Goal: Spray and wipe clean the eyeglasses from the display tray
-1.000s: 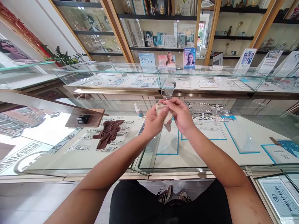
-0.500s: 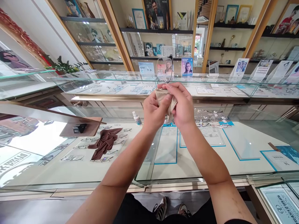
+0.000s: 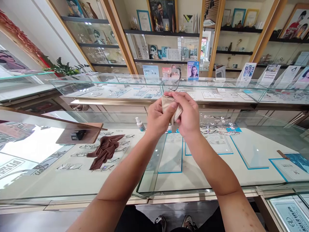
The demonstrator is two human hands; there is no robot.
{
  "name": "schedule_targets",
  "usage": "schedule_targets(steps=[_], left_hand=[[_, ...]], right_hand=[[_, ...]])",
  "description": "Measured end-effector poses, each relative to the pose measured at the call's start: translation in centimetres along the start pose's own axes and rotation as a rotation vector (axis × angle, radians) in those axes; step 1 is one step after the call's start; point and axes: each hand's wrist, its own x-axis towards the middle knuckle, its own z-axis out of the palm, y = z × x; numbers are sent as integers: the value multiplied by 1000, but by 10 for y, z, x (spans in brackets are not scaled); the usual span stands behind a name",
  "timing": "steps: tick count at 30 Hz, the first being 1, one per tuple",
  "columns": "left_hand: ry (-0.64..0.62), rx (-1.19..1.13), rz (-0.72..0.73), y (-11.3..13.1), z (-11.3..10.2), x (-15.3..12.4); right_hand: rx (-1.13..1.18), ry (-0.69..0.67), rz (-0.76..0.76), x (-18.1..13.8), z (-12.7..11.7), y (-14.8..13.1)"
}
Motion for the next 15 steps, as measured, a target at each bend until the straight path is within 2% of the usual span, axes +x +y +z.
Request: schedule_targets(steps=[2,4,6,9,11,13,15], left_hand=[[129,25,45,-8,5,0],[146,46,67,-11,1,2],[31,47,55,-7,-9,6],[-253,40,-42,4,-26,11],[-336,47,-97,9,-29,11],[-282,48,-94,7,-25,8],[-146,47,-34,1,-16,5]], right_hand=[[7,-1,57,-1,2,3],[26,-4,41,0,2,3],[29,-6,-24,3,0,2],[6,-3,-75,8,-5,-1],[-2,10,-71,8,-5,-1],[5,29,-70,7,-3,1],[18,35,-52,3,2,4]])
